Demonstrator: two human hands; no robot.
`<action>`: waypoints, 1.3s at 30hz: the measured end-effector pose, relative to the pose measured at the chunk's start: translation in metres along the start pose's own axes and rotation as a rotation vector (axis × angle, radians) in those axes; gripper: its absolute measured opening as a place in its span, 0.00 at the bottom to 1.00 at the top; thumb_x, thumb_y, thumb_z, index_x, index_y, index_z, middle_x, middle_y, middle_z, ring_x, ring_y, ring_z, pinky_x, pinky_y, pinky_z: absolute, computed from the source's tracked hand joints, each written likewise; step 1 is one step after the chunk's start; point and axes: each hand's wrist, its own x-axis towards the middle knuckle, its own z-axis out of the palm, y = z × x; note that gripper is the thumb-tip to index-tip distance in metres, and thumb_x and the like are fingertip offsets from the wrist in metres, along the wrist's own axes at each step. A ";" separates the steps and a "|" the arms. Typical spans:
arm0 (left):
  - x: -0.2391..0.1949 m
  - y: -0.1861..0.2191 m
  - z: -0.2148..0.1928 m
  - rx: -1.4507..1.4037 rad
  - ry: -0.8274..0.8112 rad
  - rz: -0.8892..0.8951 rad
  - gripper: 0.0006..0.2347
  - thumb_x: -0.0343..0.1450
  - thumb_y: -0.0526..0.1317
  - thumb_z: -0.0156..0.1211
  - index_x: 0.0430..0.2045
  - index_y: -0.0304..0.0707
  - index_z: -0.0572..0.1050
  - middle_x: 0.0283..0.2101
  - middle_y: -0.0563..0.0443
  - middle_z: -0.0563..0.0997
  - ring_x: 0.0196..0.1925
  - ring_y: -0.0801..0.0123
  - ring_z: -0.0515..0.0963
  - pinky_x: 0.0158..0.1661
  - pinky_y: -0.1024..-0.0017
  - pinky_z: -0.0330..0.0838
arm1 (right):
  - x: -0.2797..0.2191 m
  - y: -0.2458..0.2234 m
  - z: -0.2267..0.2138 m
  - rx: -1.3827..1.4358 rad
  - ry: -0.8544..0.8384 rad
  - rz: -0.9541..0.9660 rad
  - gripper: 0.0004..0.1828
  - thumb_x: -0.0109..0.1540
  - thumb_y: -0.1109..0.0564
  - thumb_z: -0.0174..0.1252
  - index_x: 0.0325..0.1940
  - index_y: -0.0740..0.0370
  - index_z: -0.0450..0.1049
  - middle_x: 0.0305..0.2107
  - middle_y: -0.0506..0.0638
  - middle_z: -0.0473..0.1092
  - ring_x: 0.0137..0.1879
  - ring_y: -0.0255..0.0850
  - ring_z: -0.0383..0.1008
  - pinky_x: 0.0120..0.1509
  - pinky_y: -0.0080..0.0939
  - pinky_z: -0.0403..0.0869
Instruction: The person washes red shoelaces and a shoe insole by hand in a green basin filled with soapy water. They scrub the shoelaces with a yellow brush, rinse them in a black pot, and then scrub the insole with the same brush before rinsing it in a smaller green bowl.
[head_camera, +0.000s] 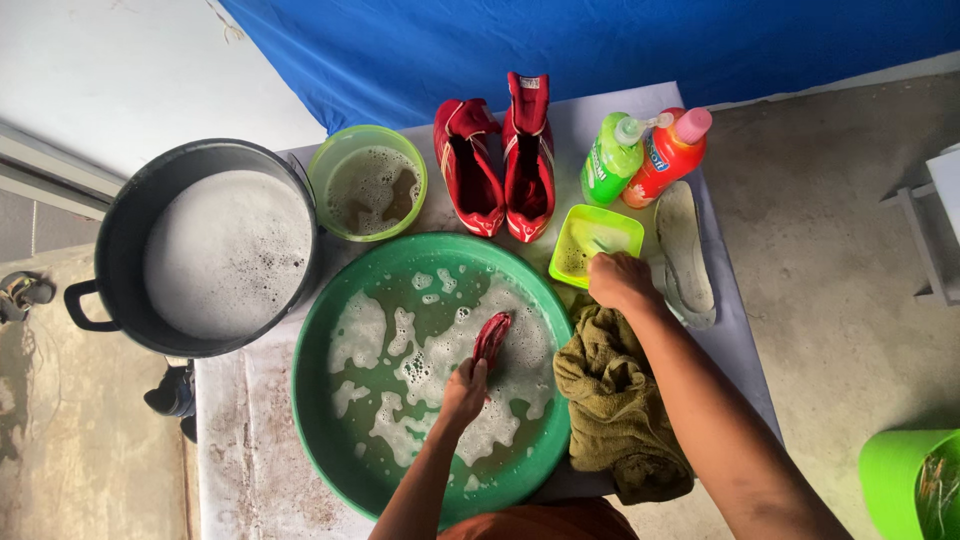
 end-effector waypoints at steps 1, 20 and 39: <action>0.000 -0.002 -0.001 -0.009 -0.007 -0.020 0.18 0.77 0.48 0.48 0.33 0.27 0.72 0.23 0.42 0.78 0.23 0.63 0.82 0.29 0.62 0.75 | 0.001 0.001 -0.001 0.045 0.034 -0.009 0.12 0.66 0.59 0.48 0.42 0.61 0.78 0.43 0.61 0.77 0.51 0.56 0.79 0.58 0.57 0.74; -0.011 -0.006 -0.019 -0.014 0.061 -0.135 0.18 0.76 0.49 0.48 0.36 0.29 0.75 0.21 0.47 0.75 0.23 0.66 0.80 0.30 0.65 0.72 | -0.009 -0.010 -0.008 0.134 0.141 0.037 0.11 0.64 0.60 0.49 0.38 0.64 0.79 0.39 0.64 0.77 0.47 0.60 0.79 0.51 0.59 0.76; -0.046 -0.044 -0.063 -0.036 0.113 -0.101 0.17 0.74 0.48 0.53 0.36 0.29 0.79 0.23 0.46 0.82 0.23 0.69 0.81 0.30 0.68 0.76 | -0.171 -0.100 0.113 0.632 0.243 -0.280 0.14 0.66 0.53 0.54 0.55 0.57 0.74 0.38 0.58 0.78 0.43 0.55 0.80 0.47 0.50 0.77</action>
